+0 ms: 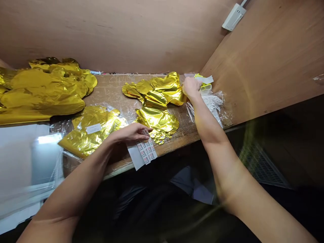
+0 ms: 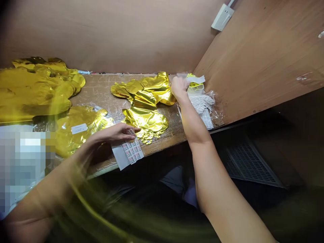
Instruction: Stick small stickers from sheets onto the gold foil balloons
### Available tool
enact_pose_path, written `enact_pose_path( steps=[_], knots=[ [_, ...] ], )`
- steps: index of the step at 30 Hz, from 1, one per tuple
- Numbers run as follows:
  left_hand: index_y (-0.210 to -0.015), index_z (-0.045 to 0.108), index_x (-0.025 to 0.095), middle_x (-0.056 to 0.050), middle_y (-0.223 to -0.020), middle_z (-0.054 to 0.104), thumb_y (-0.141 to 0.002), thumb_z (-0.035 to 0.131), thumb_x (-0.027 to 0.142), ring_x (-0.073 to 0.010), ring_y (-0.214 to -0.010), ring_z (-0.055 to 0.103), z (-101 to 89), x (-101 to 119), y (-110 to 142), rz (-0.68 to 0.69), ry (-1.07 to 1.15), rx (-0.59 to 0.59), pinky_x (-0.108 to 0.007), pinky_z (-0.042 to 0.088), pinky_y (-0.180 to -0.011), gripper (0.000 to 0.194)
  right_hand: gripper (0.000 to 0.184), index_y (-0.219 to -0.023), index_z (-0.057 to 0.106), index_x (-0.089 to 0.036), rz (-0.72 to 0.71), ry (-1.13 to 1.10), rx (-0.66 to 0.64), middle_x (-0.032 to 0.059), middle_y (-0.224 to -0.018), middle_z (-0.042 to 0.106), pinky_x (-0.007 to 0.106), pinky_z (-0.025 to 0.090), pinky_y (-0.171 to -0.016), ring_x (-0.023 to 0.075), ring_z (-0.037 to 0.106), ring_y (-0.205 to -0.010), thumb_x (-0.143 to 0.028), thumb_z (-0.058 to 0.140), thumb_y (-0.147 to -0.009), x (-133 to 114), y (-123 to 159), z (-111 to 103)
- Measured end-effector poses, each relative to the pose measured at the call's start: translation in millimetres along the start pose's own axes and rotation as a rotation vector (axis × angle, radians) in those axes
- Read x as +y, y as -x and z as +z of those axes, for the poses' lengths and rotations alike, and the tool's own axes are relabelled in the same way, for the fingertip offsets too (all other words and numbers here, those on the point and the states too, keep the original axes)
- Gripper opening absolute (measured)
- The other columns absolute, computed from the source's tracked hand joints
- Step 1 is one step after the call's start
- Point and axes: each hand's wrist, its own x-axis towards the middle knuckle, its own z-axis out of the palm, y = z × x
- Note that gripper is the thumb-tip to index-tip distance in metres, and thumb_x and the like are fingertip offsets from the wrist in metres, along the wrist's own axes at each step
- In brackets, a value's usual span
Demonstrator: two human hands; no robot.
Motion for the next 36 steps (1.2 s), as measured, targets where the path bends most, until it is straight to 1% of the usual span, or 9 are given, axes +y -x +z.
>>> enact_pose_path(
  steps=[2, 4, 6, 8, 10, 15, 24, 32, 36],
  knots=[
    [-0.100, 0.084, 0.020, -0.011, -0.099, 0.084, -0.079, 0.085, 0.051, -0.0254, -0.081, 0.077, -0.6, 2, 2, 0.001, 0.129, 0.111, -0.029, 0.057, -0.068, 0.038, 0.034, -0.111, 0.066, 0.005, 0.042, 0.051, 0.109, 0.0328, -0.134, 0.061, 0.040, 0.043, -0.099, 0.0267, 0.056, -0.131, -0.020, 0.042, -0.110, -3, -4, -6],
    [-0.092, 0.081, 0.017, -0.009, -0.086, 0.082, -0.078, 0.086, 0.053, -0.0228, -0.072, 0.074, -0.8, 6, 3, 0.013, 0.255, 0.320, -0.029, 0.056, -0.063, 0.039, 0.030, -0.115, 0.067, 0.001, 0.025, 0.067, 0.077, 0.0279, -0.131, 0.065, 0.039, 0.045, -0.101, 0.0248, 0.059, -0.126, -0.020, 0.047, -0.109, -13, 21, 0],
    [-0.087, 0.077, 0.015, -0.007, -0.080, 0.079, -0.077, 0.088, 0.053, -0.0196, -0.065, 0.070, -0.7, 8, 3, 0.029, 0.322, 0.518, -0.027, 0.054, -0.059, 0.042, 0.023, -0.102, 0.073, -0.009, -0.034, -0.026, -0.135, 0.0140, -0.105, 0.076, 0.034, 0.052, -0.089, 0.0196, 0.067, -0.100, -0.028, 0.060, -0.105, -25, 66, 14],
    [-0.089, 0.077, 0.013, -0.008, -0.082, 0.079, -0.076, 0.089, 0.053, -0.0194, -0.066, 0.070, -0.2, 9, 3, 0.038, 0.351, 0.614, -0.027, 0.055, -0.059, 0.044, 0.029, -0.103, 0.075, -0.013, -0.073, -0.305, -0.513, 0.0082, -0.095, 0.077, 0.031, 0.055, -0.079, 0.0173, 0.069, -0.086, -0.035, 0.057, -0.106, -34, 116, 30],
    [-0.092, 0.077, 0.013, -0.009, -0.085, 0.080, -0.077, 0.089, 0.053, -0.0200, -0.068, 0.071, 1.0, 7, 2, 0.039, 0.361, 0.638, -0.028, 0.057, -0.060, 0.045, 0.029, -0.111, 0.076, -0.016, -0.063, -0.502, -0.585, 0.0071, -0.100, 0.079, 0.031, 0.056, -0.078, 0.0178, 0.071, -0.087, -0.038, 0.059, -0.104, -40, 155, 44],
    [-0.090, 0.077, 0.013, -0.008, -0.082, 0.079, -0.078, 0.088, 0.054, -0.0189, -0.065, 0.070, 6.1, 4, -1, 0.024, 0.333, 0.641, -0.028, 0.057, -0.060, 0.045, 0.025, -0.109, 0.080, -0.019, -0.036, -0.551, -0.355, 0.0073, -0.107, 0.081, 0.035, 0.057, -0.085, 0.0209, 0.073, -0.094, -0.035, 0.064, -0.098, -43, 189, 59],
    [-0.086, 0.076, 0.013, -0.006, -0.077, 0.077, -0.075, 0.092, 0.049, -0.0161, -0.063, 0.067, 11.3, 14, 0, 0.071, 0.369, 0.626, -0.025, 0.054, -0.058, 0.040, 0.013, -0.100, 0.073, -0.018, -0.170, -0.400, -0.217, 0.0036, -0.087, 0.073, 0.029, 0.051, -0.071, 0.0151, 0.063, -0.075, -0.027, 0.064, -0.099, -43, 194, 63],
    [-0.083, 0.076, 0.013, -0.003, -0.072, 0.075, -0.074, 0.093, 0.045, -0.0140, -0.059, 0.065, 13.1, 13, -2, 0.071, 0.391, 0.668, -0.023, 0.052, -0.054, 0.037, 0.021, -0.109, 0.074, -0.021, -0.437, -0.192, -0.035, 0.0100, -0.103, 0.073, 0.034, 0.056, -0.087, 0.0206, 0.069, -0.095, -0.020, 0.053, -0.107, -37, 204, 77],
    [-0.084, 0.077, 0.013, -0.004, -0.073, 0.075, -0.074, 0.093, 0.046, -0.0140, -0.059, 0.065, 12.1, 11, -3, 0.083, 0.386, 0.673, -0.023, 0.053, -0.056, 0.038, 0.017, -0.111, 0.073, -0.020, -0.357, -0.214, -0.022, 0.0101, -0.102, 0.072, 0.036, 0.056, -0.087, 0.0218, 0.068, -0.094, -0.026, 0.058, -0.105, -38, 206, 81]
  ],
)
